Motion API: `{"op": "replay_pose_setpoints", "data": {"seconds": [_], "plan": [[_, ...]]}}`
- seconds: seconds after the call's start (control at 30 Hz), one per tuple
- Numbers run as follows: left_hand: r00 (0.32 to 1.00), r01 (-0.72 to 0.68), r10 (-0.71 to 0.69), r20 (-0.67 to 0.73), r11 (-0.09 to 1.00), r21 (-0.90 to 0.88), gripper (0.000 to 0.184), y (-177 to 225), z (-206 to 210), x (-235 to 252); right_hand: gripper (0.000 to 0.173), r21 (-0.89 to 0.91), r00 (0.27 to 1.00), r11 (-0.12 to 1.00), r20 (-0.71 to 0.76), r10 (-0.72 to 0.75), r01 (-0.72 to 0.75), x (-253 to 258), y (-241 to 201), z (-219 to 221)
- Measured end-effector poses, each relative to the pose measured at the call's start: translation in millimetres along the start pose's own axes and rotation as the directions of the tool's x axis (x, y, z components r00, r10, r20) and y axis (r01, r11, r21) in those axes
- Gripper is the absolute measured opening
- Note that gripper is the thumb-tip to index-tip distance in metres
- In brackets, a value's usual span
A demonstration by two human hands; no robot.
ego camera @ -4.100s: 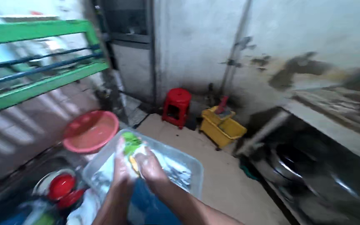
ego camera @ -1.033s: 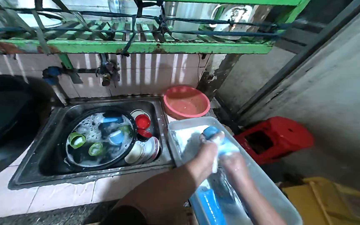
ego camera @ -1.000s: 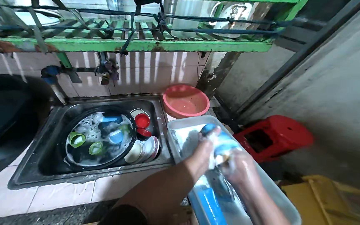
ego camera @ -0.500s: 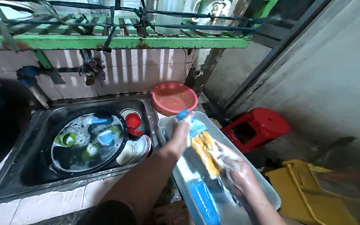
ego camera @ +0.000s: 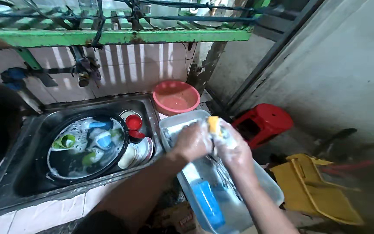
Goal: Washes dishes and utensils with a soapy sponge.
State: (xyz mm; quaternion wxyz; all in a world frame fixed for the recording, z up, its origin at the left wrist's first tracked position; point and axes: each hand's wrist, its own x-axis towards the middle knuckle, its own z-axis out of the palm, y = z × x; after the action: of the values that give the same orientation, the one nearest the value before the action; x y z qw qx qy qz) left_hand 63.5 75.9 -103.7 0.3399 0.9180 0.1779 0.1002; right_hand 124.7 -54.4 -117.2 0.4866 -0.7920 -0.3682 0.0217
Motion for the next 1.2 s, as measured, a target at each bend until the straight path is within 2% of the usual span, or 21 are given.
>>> {"op": "replay_pose_setpoints", "data": {"seconds": [0.03,0.07,0.13,0.23,0.3,0.37,0.4,0.43,0.47,0.5,0.53,0.57,0.67,0.8,0.87,0.93,0.97,1.03,1.1,1.17,1.2], "plan": [[0.997,0.028,-0.026,-0.079,0.999,0.017,0.057,-16.8,-13.7,2.6,0.046,-0.029,0.997,0.997,0.04,-0.07,0.071,-6.8,-0.3,3.4],[0.988,0.091,-0.078,-0.136,0.992,0.09,0.058,-33.5,-31.0,3.3,0.044,-0.028,0.994,0.999,0.102,-0.037,0.04,-12.8,1.4,4.5],[0.952,0.258,-0.204,-0.227,0.935,0.242,0.054,-69.4,-73.9,-3.3,0.044,-0.044,0.943,0.977,0.255,0.214,-0.209,-19.4,13.9,-0.4],[0.907,0.397,-0.28,-0.315,0.817,0.418,0.038,-109.5,-121.8,-18.8,0.041,-0.155,0.856,0.929,0.362,0.369,-0.335,-17.4,41.4,-7.6],[0.96,0.261,-0.176,-0.215,0.842,0.473,0.026,-96.4,-117.5,-27.2,0.04,-0.211,0.837,0.944,0.441,0.324,-0.254,-12.9,56.9,-0.7],[0.994,-0.103,0.08,0.078,0.931,0.351,0.016,-48.3,-82.9,-41.8,0.038,-0.293,0.786,0.951,0.563,0.254,-0.098,-6.3,68.2,9.8],[0.926,-0.304,0.245,0.288,0.935,0.182,0.012,-19.6,-59.4,-52.0,0.039,-0.355,0.722,0.935,0.647,0.245,0.001,-4.6,72.6,13.3],[0.781,-0.392,0.314,0.54,0.919,0.033,0.015,10.4,-37.2,-59.0,0.039,-0.41,0.641,0.906,0.725,0.254,0.106,-3.6,76.2,15.4],[0.588,-0.428,0.308,0.748,0.903,-0.035,0.017,32.0,-12.4,-60.9,0.036,-0.414,0.569,0.9,0.776,0.272,0.134,-2.0,75.9,13.9],[0.423,-0.471,0.269,0.865,0.881,-0.044,0.021,43.4,12.2,-61.1,0.036,-0.403,0.527,0.909,0.798,0.293,0.104,0.6,74.1,10.5],[0.348,-0.505,0.217,0.912,0.863,-0.013,0.023,46.6,31.0,-61.5,0.036,-0.363,0.543,0.931,0.786,0.294,0.021,2.3,75.1,5.4],[0.342,-0.52,0.167,0.925,0.853,0.039,0.025,45.6,44.0,-61.5,0.036,-0.301,0.6,0.946,0.738,0.309,-0.117,3.1,76.9,-1.8],[0.393,-0.555,0.03,0.919,0.804,0.212,0.039,34.0,58.7,-50.7,0.034,-0.034,0.735,0.841,0.467,0.492,-0.541,5.1,60.8,-31.1],[0.453,-0.585,0.031,0.891,0.765,0.271,0.049,6.4,62.2,-24.8,0.038,0.139,0.749,0.746,0.273,0.604,-0.652,-6.1,52.9,-69.0],[0.527,-0.499,0.23,0.818,0.863,0.078,0.055,-11.6,48.7,-5.2,0.038,0.151,0.757,0.746,0.226,0.613,-0.649,-18.4,56.2,-81.1],[0.733,-0.234,0.354,0.581,0.933,-0.274,0.064,-24.5,26.6,13.2,0.037,0.244,0.749,0.709,0.21,0.628,-0.662,-30.1,62.9,-84.9],[0.848,-0.087,0.305,0.434,0.886,-0.455,0.068,-26.3,16.4,19.9,0.035,0.331,0.738,0.663,0.214,0.64,-0.671,-33.8,66.1,-81.6],[0.987,0.049,0.093,0.128,0.589,-0.807,0.07,-25.9,21.2,30.2,0.03,0.536,0.701,0.526,0.189,0.688,-0.661,-34.6,58.6,-62.4],[0.978,0.104,-0.203,0.046,0.285,-0.953,0.066,-10.6,41.2,33.1,0.029,0.658,0.729,0.505,0.098,0.678,-0.559,-30.3,35.1,-36.1],[0.924,0.167,-0.363,0.12,0.101,-0.981,0.054,2.2,62.5,29.0,0.032,0.576,0.835,0.68,0.008,0.55,-0.453,-30.4,16.0,-10.7],[0.9,0.228,-0.392,0.191,0.049,-0.972,0.053,6.4,66.3,25.8,0.034,0.441,0.887,0.799,-0.014,0.462,-0.41,-30.7,11.3,-1.5]]}}
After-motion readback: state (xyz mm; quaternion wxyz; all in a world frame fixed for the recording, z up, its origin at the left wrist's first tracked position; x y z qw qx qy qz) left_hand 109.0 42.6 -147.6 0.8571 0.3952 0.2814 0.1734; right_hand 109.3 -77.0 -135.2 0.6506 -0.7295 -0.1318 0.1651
